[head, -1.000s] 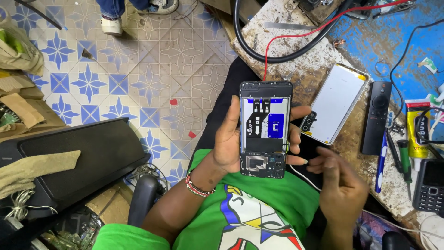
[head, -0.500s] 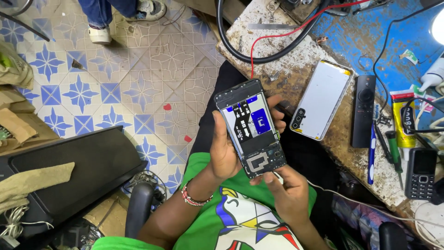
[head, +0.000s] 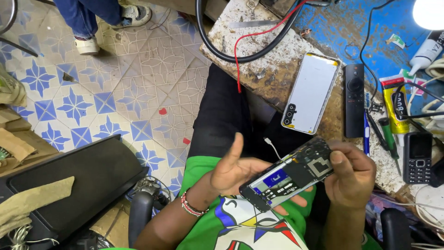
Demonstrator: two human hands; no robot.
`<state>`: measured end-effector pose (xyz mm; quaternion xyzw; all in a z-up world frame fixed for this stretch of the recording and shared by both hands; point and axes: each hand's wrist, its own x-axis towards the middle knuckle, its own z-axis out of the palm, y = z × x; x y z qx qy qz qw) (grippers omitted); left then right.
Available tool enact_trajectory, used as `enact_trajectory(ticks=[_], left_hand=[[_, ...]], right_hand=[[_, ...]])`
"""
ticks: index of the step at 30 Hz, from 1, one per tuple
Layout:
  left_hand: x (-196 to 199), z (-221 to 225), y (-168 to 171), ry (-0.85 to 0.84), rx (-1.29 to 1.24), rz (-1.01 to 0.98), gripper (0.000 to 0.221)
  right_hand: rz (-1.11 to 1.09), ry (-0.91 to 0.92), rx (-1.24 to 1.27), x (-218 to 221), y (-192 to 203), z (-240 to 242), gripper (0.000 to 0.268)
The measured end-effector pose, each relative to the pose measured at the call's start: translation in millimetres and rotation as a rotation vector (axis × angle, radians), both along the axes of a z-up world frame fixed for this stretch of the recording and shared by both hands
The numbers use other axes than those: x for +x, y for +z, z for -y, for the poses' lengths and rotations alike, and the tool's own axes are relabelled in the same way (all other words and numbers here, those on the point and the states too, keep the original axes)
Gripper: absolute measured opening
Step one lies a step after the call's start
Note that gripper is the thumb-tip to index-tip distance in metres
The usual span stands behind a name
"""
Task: Disassembling a smartphone by prying off the back cover and removing internal components at a repair bench.
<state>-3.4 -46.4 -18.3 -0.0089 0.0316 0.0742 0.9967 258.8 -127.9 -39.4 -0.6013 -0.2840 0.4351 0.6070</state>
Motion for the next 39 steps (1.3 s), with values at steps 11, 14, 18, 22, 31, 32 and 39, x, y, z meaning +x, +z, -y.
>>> enact_trajectory(ticks=[11,14,18,22,31,32,39], left_hand=[[28.2,7.6,-8.6,0.105,-0.147,0.093,0.102],[26.2,4.4,-6.0,0.125,-0.212,0.141,0.103],[25.7,4.4,-4.0,0.134,-0.173,0.115,0.105],[24.7,15.4,-5.7,0.209,-0.133,-0.017,0.076],[21.0,15.7,-2.2,0.181,-0.168,-0.031,0.067],[21.6,14.6,-0.3,0.205,-0.152,-0.014,0.071],[23.9,0.5,-1.8,0.152,-0.224,0.192,0.11]], right_hand=[[0.58,0.031,-0.119,-37.9,49.9,-38.7,0.044],[0.819,0.08,-0.226,-25.2,47.1,-42.4,0.033],[1.088,0.22,-0.434,-12.3,33.5,-40.3,0.027],[1.161,0.23,-0.32,-7.9,24.9,-38.7,0.036],[1.141,0.221,-0.237,-6.2,22.8,-41.2,0.041],[1.12,0.203,-0.22,-6.4,22.6,-40.9,0.04],[1.055,0.101,-0.066,-18.7,44.0,-32.6,0.027]])
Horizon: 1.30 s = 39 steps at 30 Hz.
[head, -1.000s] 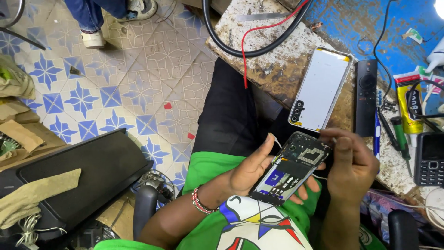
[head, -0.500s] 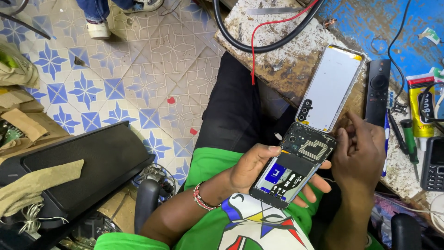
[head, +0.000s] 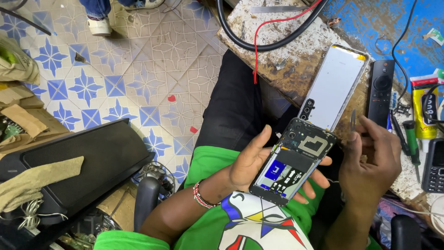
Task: Disassembling a smartphone by prying off the back cover and removing internal components at a repair bench.
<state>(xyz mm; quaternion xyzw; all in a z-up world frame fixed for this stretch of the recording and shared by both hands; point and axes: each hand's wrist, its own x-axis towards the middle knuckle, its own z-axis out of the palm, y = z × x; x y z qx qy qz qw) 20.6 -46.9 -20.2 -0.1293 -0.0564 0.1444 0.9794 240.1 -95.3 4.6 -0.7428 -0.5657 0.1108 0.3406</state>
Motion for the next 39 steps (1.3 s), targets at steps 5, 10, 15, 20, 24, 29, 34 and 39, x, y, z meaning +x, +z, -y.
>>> enact_trajectory(ticks=[5,10,15,20,24,29,34,39], left_hand=[[-2.7,-18.3,6.2,0.149,0.012,-0.043,0.114],[-11.8,-36.4,11.7,0.255,0.062,-0.058,0.108],[-12.6,-39.0,12.0,0.295,0.069,-0.05,0.095],[-13.6,-38.4,11.2,0.29,0.042,-0.052,0.093],[-12.6,-41.4,15.6,0.295,0.034,-0.103,0.091],[-15.8,-51.9,25.1,0.28,0.074,-0.203,0.089],[-19.7,-59.3,25.6,0.297,0.062,-0.239,0.086],[-23.6,-62.8,28.2,0.312,0.078,-0.288,0.086]], right_hand=[[-0.286,-0.048,-0.045,-25.6,21.8,6.4,0.025],[-0.57,-0.028,-0.158,-48.3,30.0,13.5,0.022],[-0.521,0.06,-0.25,-49.4,23.1,17.4,0.024],[-0.542,0.052,-0.236,-48.2,31.5,13.4,0.026],[-0.561,0.038,-0.243,-43.8,34.0,10.8,0.026],[-0.377,-0.11,-0.177,-25.3,22.7,10.6,0.02],[0.002,-0.242,-0.042,20.4,6.1,23.2,0.015],[0.441,-0.271,-0.004,77.3,-30.8,49.9,0.02]])
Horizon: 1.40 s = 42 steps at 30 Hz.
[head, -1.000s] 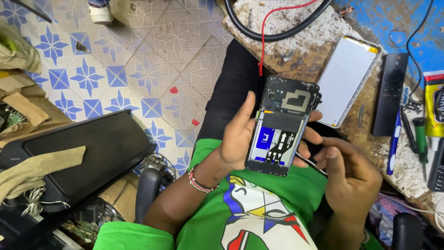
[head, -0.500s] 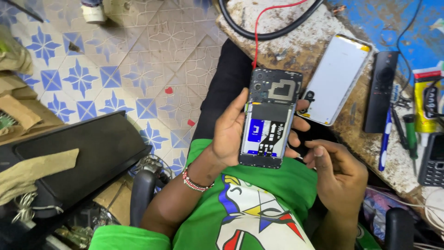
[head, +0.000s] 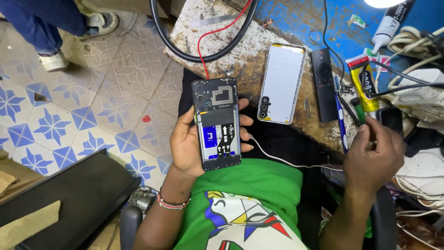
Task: Disassembling a smartphone by prying off the back cover and removing internal components at a repair bench.
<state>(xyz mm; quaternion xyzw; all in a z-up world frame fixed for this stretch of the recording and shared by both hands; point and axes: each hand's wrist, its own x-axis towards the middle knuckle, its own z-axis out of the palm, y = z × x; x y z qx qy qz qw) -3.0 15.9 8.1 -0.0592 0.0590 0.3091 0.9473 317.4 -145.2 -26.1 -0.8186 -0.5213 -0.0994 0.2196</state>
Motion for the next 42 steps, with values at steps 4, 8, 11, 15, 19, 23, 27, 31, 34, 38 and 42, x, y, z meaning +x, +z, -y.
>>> enact_trajectory(ticks=[4,8,11,15,19,23,27,31,34,38,42], left_hand=[[0.9,-0.5,-3.3,-0.004,0.037,-0.011,0.088],[-0.1,2.2,-3.3,-0.013,0.045,0.034,0.089],[-0.1,7.0,0.5,-0.05,0.061,0.073,0.091],[6.3,19.6,15.9,-0.124,0.06,0.161,0.091],[-2.4,80.7,23.5,-0.127,0.162,-0.177,0.057],[-3.5,83.7,59.8,-0.415,0.859,-0.189,0.094],[-4.3,90.8,57.1,-0.36,0.866,-0.215,0.074],[-2.2,95.1,49.4,-0.313,0.89,-0.238,0.063],[0.9,112.0,22.9,-0.248,0.922,-0.269,0.057],[0.1,150.0,-29.6,0.261,1.018,-0.491,0.063],[-3.3,151.9,-36.5,0.258,1.078,-0.556,0.062]], right_hand=[[-0.023,-0.062,-0.034,12.2,-15.7,0.7,0.025],[0.082,0.009,-0.028,17.1,-23.1,-0.9,0.021],[0.087,0.023,-0.072,13.7,-20.8,-2.8,0.025],[-0.115,-0.072,-0.158,0.5,-2.1,-13.7,0.025],[-0.163,-0.04,-0.148,13.2,-20.6,0.2,0.018],[-0.314,-0.089,-0.124,4.0,-11.3,-8.9,0.02],[-0.32,-0.149,-0.182,-9.7,2.5,-14.9,0.024],[-0.274,-0.12,-0.187,8.6,-17.2,-3.7,0.027],[-0.231,-0.072,-0.18,16.4,-24.6,-1.7,0.026],[-0.22,-0.085,-0.165,13.1,-23.0,1.4,0.018],[-0.105,-0.055,-0.175,19.5,-30.8,7.6,0.019]])
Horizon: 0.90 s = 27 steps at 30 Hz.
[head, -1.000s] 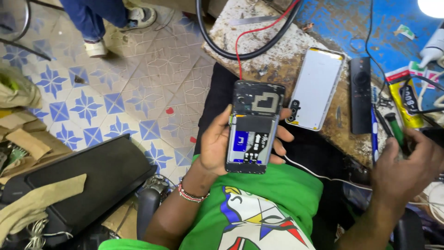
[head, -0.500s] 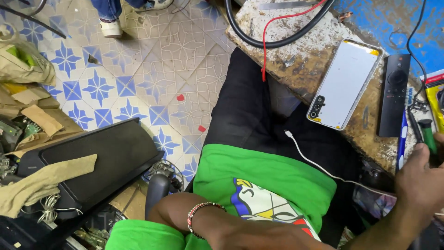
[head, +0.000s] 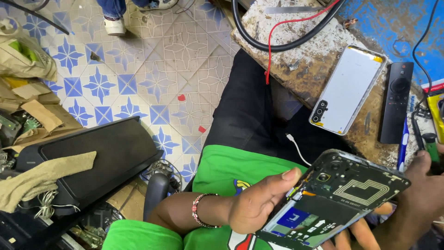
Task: Disassembling a smartphone by prying off the back cover and removing internal components at a repair bench.
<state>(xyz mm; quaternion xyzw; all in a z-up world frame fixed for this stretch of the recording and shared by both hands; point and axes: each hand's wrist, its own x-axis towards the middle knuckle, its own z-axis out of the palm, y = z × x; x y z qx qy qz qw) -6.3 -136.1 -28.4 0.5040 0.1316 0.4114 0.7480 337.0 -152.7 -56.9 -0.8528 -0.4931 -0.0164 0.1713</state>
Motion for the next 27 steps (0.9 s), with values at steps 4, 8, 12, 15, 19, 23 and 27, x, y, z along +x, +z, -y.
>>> enact_trajectory(ticks=[4,8,12,15,19,23,27], left_hand=[[3.9,3.5,-2.2,0.022,-0.03,0.046,0.063],[3.2,8.1,-5.3,0.007,-0.086,0.073,0.064],[5.9,10.1,1.2,0.014,-0.195,0.111,0.059],[7.7,11.2,-1.3,0.033,-0.177,0.122,0.059],[9.8,1.8,7.6,0.046,-0.16,0.14,0.057],[12.3,-14.3,30.8,-0.016,-0.317,0.079,0.044],[14.9,-20.3,39.6,-0.066,-0.612,0.059,0.043]], right_hand=[[-0.09,-0.14,-0.019,-11.0,10.0,-10.0,0.018],[-0.08,-0.096,-0.014,-7.5,8.5,-8.2,0.016],[-0.067,-0.094,-0.035,-10.5,9.7,-7.6,0.018],[-0.047,-0.047,-0.013,-10.2,10.3,-7.1,0.017],[-0.096,-0.02,0.037,-8.3,5.7,-5.9,0.018],[-0.056,-0.061,0.014,0.5,-5.8,-0.4,0.018],[-0.134,-0.14,-0.024,-14.9,12.5,-9.5,0.018]])
